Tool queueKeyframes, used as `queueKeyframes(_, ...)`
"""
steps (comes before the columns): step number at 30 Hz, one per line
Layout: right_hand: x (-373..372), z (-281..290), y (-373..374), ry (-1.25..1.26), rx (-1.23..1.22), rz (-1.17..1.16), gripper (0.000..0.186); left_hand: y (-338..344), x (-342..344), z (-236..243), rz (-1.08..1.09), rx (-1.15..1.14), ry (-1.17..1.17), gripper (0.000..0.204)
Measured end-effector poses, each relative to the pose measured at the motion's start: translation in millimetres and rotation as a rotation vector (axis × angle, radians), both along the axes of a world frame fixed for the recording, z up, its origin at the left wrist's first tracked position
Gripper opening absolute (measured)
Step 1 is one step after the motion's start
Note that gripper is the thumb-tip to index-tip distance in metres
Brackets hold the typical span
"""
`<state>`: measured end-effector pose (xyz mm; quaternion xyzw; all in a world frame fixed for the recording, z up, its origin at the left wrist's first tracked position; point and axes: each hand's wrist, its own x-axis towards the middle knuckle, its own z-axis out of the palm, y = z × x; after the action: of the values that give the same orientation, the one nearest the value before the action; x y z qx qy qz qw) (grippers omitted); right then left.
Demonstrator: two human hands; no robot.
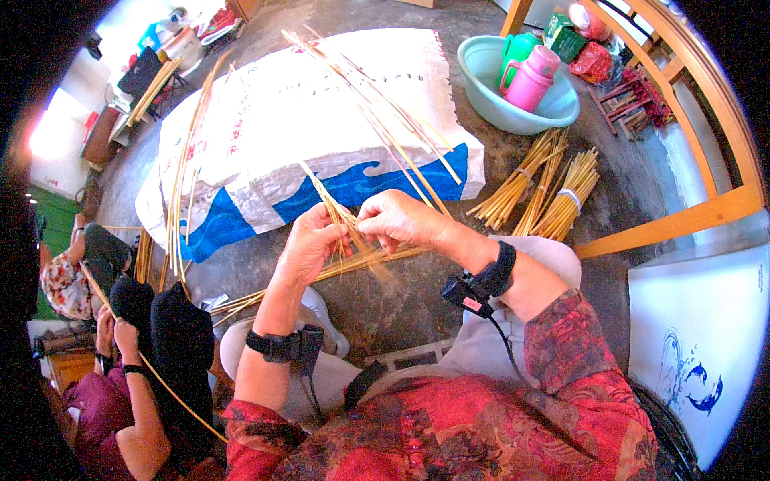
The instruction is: The person weaves several thin, dried reeds together by hand, overlapping and interlacing them to create a bundle.
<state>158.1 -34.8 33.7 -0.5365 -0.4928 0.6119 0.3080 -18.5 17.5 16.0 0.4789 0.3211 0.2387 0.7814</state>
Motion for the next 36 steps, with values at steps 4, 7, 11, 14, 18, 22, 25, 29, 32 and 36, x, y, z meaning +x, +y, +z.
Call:
queueKeyframes(4, 1.6, 4.4, 0.5, 0.026, -0.022, -0.012, 0.014, -0.9, 1.3, 2.7, 0.011, -0.072, -0.032, 0.016)
queueKeyframes(7, 2.2, 2.5, 0.5, 0.035, -0.042, -0.029, 0.015, -3.1, 1.8, 5.7, 0.009, -0.146, -0.136, 0.019)
queueKeyframes(11, -1.0, 5.9, 1.2, 0.091, -0.059, -0.012, 0.016, -1.1, -4.8, 1.7, -0.039, -0.135, -0.155, 0.017)
queueKeyframes(14, 0.1, 6.0, 0.7, 0.118, -0.109, -0.02, 0.019, -1.9, -2.7, -0.3, -0.033, -0.155, -0.197, 0.018)
queueKeyframes(18, -2.5, 10.6, 0.1, 0.13, -0.124, -0.007, 0.018, -2.3, -2.3, 0.3, -0.021, -0.165, -0.204, 0.02)
queueKeyframes(22, -2.2, 4.7, 0.4, 0.119, -0.089, 0.001, 0.015, -1.6, -0.1, -2.8, -0.031, -0.155, -0.216, 0.021)
queueKeyframes(25, -1.4, 5.3, 1.0, 0.125, -0.091, 0.002, 0.014, -3.6, -0.4, 1.0, -0.036, -0.178, -0.218, 0.021)
queueKeyframes(29, 0.5, 5.3, 2.6, 0.175, -0.16, 0.001, 0.014, -3.0, -1.0, 0.5, -0.038, -0.207, -0.257, 0.021)
queueKeyframes(32, 2.4, 3.5, 3.5, 0.221, -0.152, 0.022, 0.015, -3.5, -2.0, 2.7, -0.041, -0.258, -0.242, 0.022)
queueKeyframes(36, 2.4, 2.4, 3.7, 0.217, -0.171, 0.006, 0.016, -2.8, -2.7, 0.6, -0.052, -0.259, -0.236, 0.02)
